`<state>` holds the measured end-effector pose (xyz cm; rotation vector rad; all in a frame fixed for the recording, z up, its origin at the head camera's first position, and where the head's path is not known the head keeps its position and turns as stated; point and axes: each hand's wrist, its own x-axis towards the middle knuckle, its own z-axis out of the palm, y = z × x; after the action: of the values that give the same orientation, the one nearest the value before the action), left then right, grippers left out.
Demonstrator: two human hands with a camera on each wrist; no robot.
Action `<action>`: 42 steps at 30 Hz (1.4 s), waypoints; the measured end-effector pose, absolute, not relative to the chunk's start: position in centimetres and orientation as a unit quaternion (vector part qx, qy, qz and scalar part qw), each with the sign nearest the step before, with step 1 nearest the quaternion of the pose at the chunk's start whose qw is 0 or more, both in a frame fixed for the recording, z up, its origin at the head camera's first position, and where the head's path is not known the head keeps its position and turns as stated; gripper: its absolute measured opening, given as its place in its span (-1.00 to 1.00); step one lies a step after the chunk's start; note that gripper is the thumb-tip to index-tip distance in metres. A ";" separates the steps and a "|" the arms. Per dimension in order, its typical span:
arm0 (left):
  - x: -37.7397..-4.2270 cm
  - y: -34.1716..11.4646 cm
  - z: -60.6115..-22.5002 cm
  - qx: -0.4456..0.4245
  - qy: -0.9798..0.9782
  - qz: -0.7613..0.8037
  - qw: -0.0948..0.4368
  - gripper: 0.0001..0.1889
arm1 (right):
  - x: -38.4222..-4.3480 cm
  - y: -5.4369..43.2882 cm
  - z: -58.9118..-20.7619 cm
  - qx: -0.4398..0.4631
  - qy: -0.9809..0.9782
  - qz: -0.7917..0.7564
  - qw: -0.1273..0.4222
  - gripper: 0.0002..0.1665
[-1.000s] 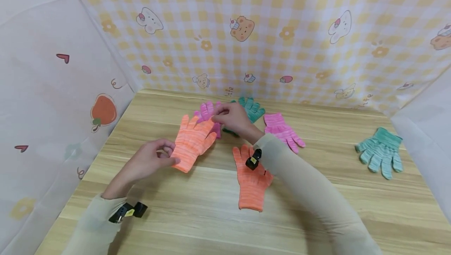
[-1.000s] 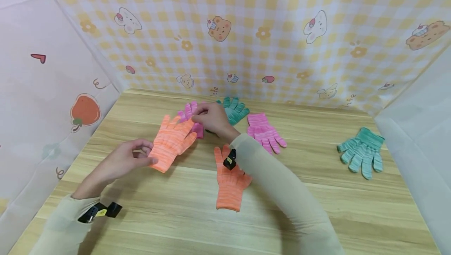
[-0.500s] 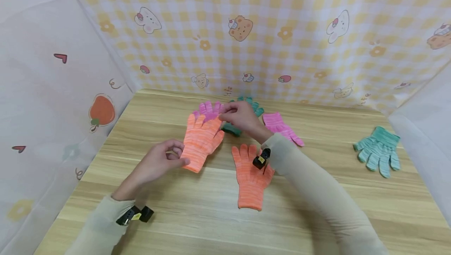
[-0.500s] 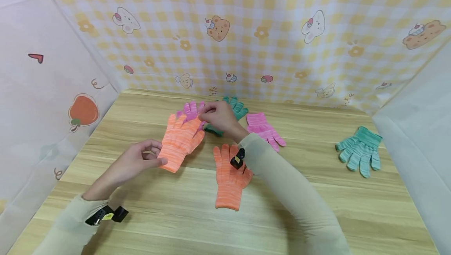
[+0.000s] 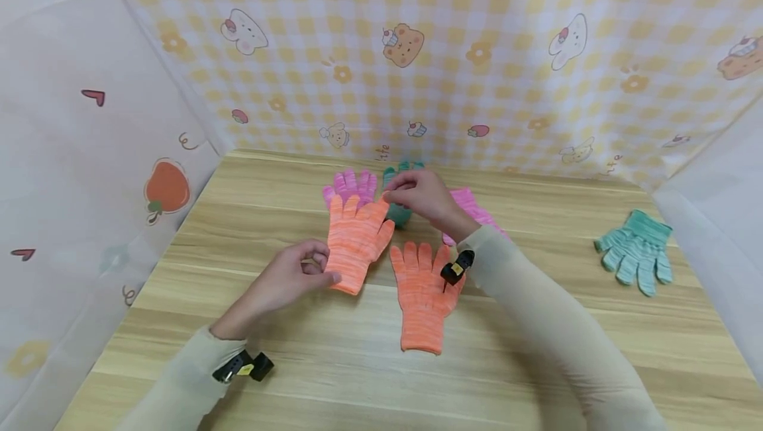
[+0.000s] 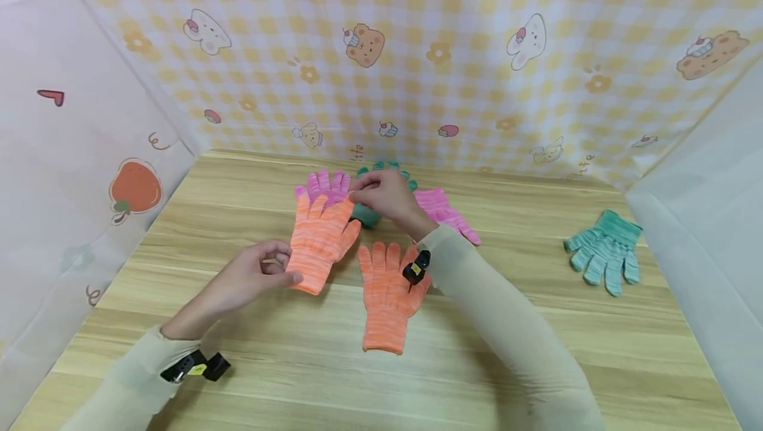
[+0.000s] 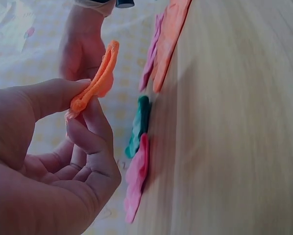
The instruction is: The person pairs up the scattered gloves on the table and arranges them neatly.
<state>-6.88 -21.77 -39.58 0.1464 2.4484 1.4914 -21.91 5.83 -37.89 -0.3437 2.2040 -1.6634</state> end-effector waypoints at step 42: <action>-5.5 -13.2 -42.0 0.139 0.786 0.548 0.250 -0.77 | -18.1 15.0 -38.9 -0.066 0.796 -0.573 0.182 -0.68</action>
<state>-5.53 -13.19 -41.98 0.3789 2.1393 1.4930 -18.15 14.97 -38.87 -0.1877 2.2482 -1.6178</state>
